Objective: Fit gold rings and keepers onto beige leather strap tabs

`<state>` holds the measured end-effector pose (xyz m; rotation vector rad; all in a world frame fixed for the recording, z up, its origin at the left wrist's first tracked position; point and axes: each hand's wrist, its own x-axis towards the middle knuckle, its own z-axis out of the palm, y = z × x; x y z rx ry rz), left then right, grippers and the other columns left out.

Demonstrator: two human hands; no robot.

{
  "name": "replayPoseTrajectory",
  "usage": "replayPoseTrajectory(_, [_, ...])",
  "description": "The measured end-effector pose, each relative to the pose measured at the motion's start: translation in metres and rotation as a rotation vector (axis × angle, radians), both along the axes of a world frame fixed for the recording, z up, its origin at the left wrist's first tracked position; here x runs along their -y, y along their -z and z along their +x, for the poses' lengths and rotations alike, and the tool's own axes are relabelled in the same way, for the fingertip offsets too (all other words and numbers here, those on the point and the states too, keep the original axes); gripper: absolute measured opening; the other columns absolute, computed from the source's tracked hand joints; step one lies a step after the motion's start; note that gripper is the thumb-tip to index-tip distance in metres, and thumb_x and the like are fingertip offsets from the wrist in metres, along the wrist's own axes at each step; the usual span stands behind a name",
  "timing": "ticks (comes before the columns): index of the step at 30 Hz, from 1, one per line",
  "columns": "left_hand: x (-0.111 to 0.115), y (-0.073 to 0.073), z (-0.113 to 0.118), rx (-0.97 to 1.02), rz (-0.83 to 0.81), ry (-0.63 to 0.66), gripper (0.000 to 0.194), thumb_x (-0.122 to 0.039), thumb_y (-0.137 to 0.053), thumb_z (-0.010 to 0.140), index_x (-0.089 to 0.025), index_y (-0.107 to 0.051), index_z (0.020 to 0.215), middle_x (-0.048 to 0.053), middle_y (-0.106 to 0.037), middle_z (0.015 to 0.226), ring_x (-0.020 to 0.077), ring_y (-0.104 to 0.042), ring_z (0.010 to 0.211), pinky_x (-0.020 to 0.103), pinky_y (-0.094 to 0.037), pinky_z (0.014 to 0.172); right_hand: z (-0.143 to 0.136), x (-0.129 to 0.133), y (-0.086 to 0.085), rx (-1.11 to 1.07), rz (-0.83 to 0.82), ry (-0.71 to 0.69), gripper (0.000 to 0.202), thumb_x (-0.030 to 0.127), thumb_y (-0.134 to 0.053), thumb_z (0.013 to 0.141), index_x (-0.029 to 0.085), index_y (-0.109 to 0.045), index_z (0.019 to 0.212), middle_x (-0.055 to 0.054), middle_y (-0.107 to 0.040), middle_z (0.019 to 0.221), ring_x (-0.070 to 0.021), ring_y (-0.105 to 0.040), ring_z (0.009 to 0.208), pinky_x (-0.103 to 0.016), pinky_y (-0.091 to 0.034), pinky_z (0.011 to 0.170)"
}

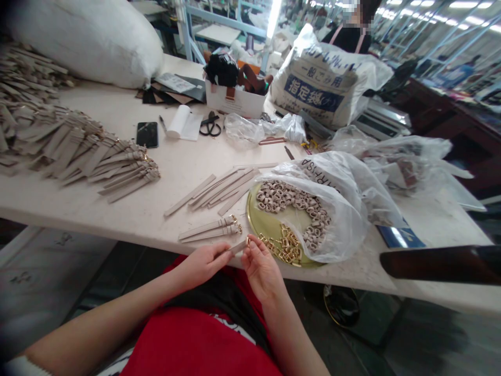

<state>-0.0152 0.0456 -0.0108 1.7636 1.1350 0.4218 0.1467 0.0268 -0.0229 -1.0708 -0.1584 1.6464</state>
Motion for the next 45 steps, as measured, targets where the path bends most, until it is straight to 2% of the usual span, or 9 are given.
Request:
replayPoseTrajectory(5, [0.003, -0.001, 0.008, -0.035, 0.023, 0.014, 0.027, -0.035, -0.035, 0.084, -0.018, -0.056, 0.083, 0.002, -0.061, 0.076, 0.0153, -0.055, 0.070, 0.023, -0.036, 0.064, -0.016, 0.012, 0.005, 0.048, 0.040, -0.032, 0.022, 0.022, -0.076, 0.060, 0.019, -0.064, 0.078, 0.004, -0.062, 0.069, -0.0044, -0.054, 0.053, -0.014, -0.049, 0.054])
replayPoseTrajectory(11, [0.002, -0.006, 0.015, 0.157, -0.190, -0.069, 0.018, -0.030, -0.041, 0.080, -0.015, -0.051, 0.082, -0.001, -0.056, 0.069, 0.0115, -0.049, 0.063, 0.021, -0.037, 0.058, -0.024, 0.024, 0.014, 0.258, 0.183, -0.023, 0.017, 0.029, -0.068, 0.070, 0.021, -0.056, 0.079, 0.005, -0.062, 0.074, -0.0097, -0.057, 0.066, -0.023, -0.046, 0.066])
replayPoseTrajectory(16, [0.001, 0.000, 0.013, 0.306, -0.355, -0.035, 0.023, -0.036, -0.038, 0.082, -0.016, -0.046, 0.073, -0.007, -0.041, 0.050, 0.0057, -0.036, 0.043, 0.017, -0.028, 0.043, -0.020, 0.023, 0.017, 0.306, 0.157, -0.030, 0.017, 0.032, -0.065, 0.071, 0.021, -0.054, 0.079, 0.004, -0.059, 0.071, -0.0101, -0.053, 0.061, -0.022, -0.044, 0.060])
replayPoseTrajectory(20, [0.001, 0.005, 0.015, 0.360, -0.504, -0.066, 0.023, -0.038, -0.038, 0.081, -0.017, -0.044, 0.074, -0.008, -0.040, 0.048, 0.0039, -0.030, 0.035, 0.015, -0.021, 0.034, -0.018, 0.019, 0.011, 0.216, 0.130, -0.053, 0.014, 0.029, -0.064, 0.072, 0.020, -0.054, 0.075, 0.005, -0.056, 0.066, -0.0080, -0.048, 0.055, -0.020, -0.041, 0.055])
replayPoseTrajectory(29, [-0.001, 0.005, 0.015, 0.356, -0.522, -0.058, 0.022, -0.036, -0.042, 0.080, -0.015, -0.048, 0.074, -0.006, -0.048, 0.053, 0.0028, -0.037, 0.036, 0.014, -0.027, 0.036, -0.017, 0.015, 0.006, 0.235, 0.164, -0.060, 0.016, 0.031, -0.062, 0.073, 0.019, -0.053, 0.069, 0.006, -0.052, 0.060, -0.0075, -0.044, 0.051, -0.020, -0.040, 0.053])
replayPoseTrajectory(32, [0.000, 0.004, 0.016, 0.379, -0.494, -0.061, 0.025, -0.038, -0.041, 0.081, -0.015, -0.046, 0.074, -0.005, -0.049, 0.054, 0.0024, -0.037, 0.036, 0.014, -0.026, 0.036, -0.013, 0.014, 0.005, 0.368, 0.199, -0.085, 0.016, 0.034, -0.060, 0.075, 0.019, -0.054, 0.073, 0.005, -0.054, 0.063, -0.0078, -0.045, 0.052, -0.021, -0.041, 0.055])
replayPoseTrajectory(36, [0.002, 0.005, 0.017, 0.441, -0.461, -0.103, 0.024, -0.040, -0.043, 0.081, -0.016, -0.042, 0.079, -0.006, -0.049, 0.053, 0.0024, -0.035, 0.035, 0.014, -0.024, 0.035, -0.012, 0.014, -0.001, 0.522, 0.252, -0.175, 0.016, 0.031, -0.063, 0.073, 0.019, -0.055, 0.080, 0.002, -0.058, 0.072, -0.0109, -0.052, 0.065, -0.024, -0.044, 0.065])
replayPoseTrajectory(40, [0.003, 0.007, 0.017, 0.473, -0.469, -0.145, 0.024, -0.040, -0.044, 0.080, -0.017, -0.039, 0.080, -0.007, -0.047, 0.052, 0.0025, -0.034, 0.035, 0.013, -0.023, 0.034, -0.015, 0.015, -0.002, 0.504, 0.260, -0.203, 0.017, 0.032, -0.064, 0.073, 0.019, -0.055, 0.080, 0.002, -0.058, 0.072, -0.0117, -0.053, 0.064, -0.025, -0.045, 0.064])
replayPoseTrajectory(45, [0.001, 0.008, 0.016, 0.436, -0.553, -0.149, 0.019, -0.036, -0.044, 0.079, -0.018, -0.037, 0.076, -0.008, -0.047, 0.050, 0.0024, -0.033, 0.034, 0.013, -0.022, 0.033, -0.016, 0.015, 0.005, 0.491, 0.218, -0.193, 0.017, 0.035, -0.058, 0.077, 0.018, -0.054, 0.076, 0.003, -0.057, 0.068, -0.0108, -0.051, 0.059, -0.024, -0.044, 0.061])
